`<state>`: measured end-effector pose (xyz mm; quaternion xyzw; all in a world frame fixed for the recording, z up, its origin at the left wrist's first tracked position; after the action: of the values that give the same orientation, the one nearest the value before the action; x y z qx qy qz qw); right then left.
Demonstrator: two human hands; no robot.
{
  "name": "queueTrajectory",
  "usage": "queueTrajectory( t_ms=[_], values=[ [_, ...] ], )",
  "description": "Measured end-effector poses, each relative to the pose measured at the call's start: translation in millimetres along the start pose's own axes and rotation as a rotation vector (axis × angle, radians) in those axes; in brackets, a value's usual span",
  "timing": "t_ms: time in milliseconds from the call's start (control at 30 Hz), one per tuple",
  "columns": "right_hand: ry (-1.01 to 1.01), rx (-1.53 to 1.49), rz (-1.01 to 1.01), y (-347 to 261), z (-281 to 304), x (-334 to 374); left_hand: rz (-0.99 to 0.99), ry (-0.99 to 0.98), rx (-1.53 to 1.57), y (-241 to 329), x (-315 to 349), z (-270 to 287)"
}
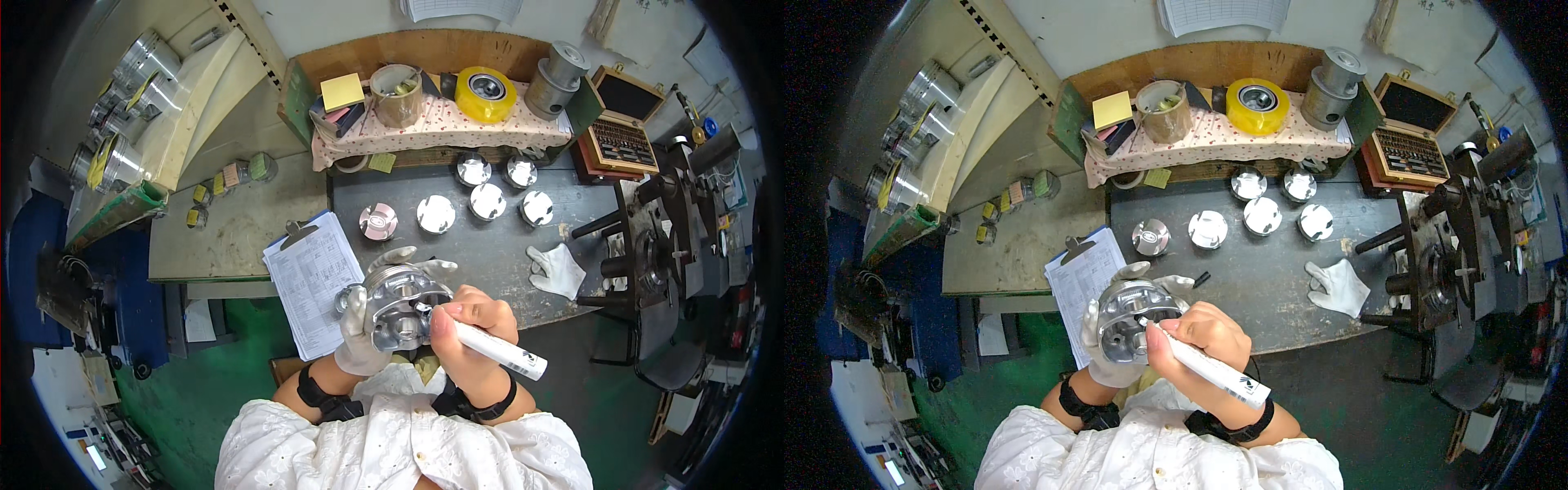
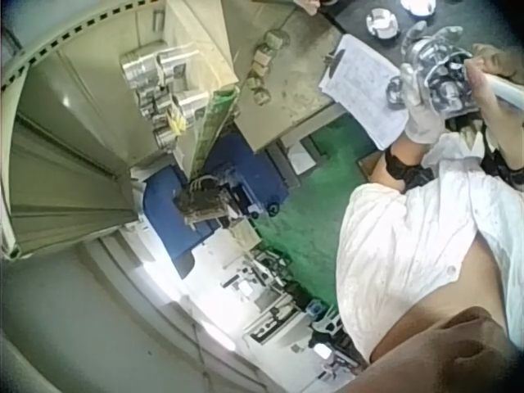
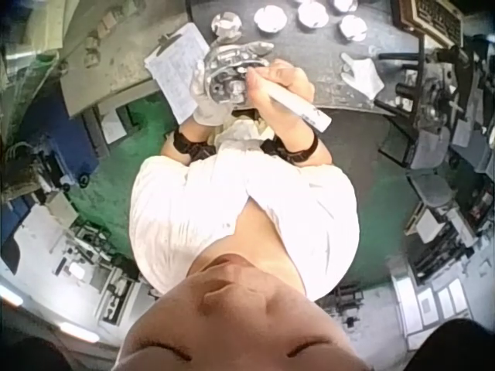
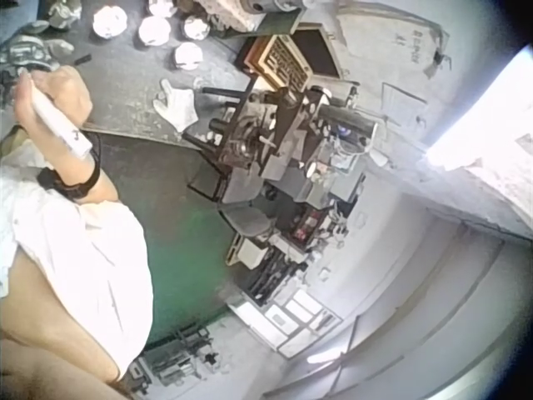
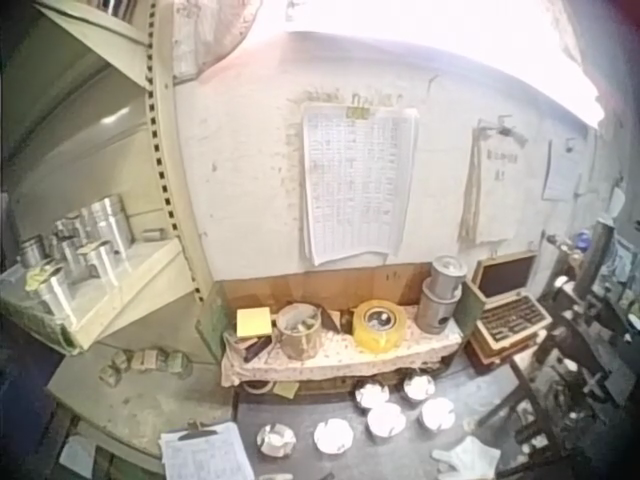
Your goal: Marking engine pistons with a marker and measuring dimensions with a digital caliper for quality control.
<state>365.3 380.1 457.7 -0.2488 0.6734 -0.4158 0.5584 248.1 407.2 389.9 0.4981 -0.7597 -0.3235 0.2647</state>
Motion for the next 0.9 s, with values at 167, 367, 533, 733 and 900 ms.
queueTrajectory(
  t_ms=[167, 367, 533, 733, 900],
  values=[
    [0.035, 0.018, -0.018, 2, 2, -1, 0.022, 0.024, 0.015, -1, 2, 3],
    [-0.033, 0.048, 0.034, -5, -2, -5, 0.004, 0.041, 0.008, 0, 0, 1],
    [0.046, -0.146, -0.038, 6, 5, 4, -0.038, -0.03, 0.098, 0, -1, 4],
    [0.074, -0.329, -0.017, 7, 13, 5, 0.114, -0.093, 0.506, -8, -5, -3],
    [0.234, -0.312, -0.039, 12, 24, 2, 0.138, -0.086, 0.576, -15, -6, 1]
  ],
)
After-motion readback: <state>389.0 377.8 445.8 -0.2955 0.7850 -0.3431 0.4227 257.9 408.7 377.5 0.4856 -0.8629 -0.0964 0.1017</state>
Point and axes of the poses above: each hand's wrist, its own x-axis away from the middle knuckle, its own z-axis out of the back of the hand, y = z × x, the point moved 7 cm from there along -x, towards the middle knuckle, and after that the axes turned 4 degrees about -z, right-handed, at the moved point
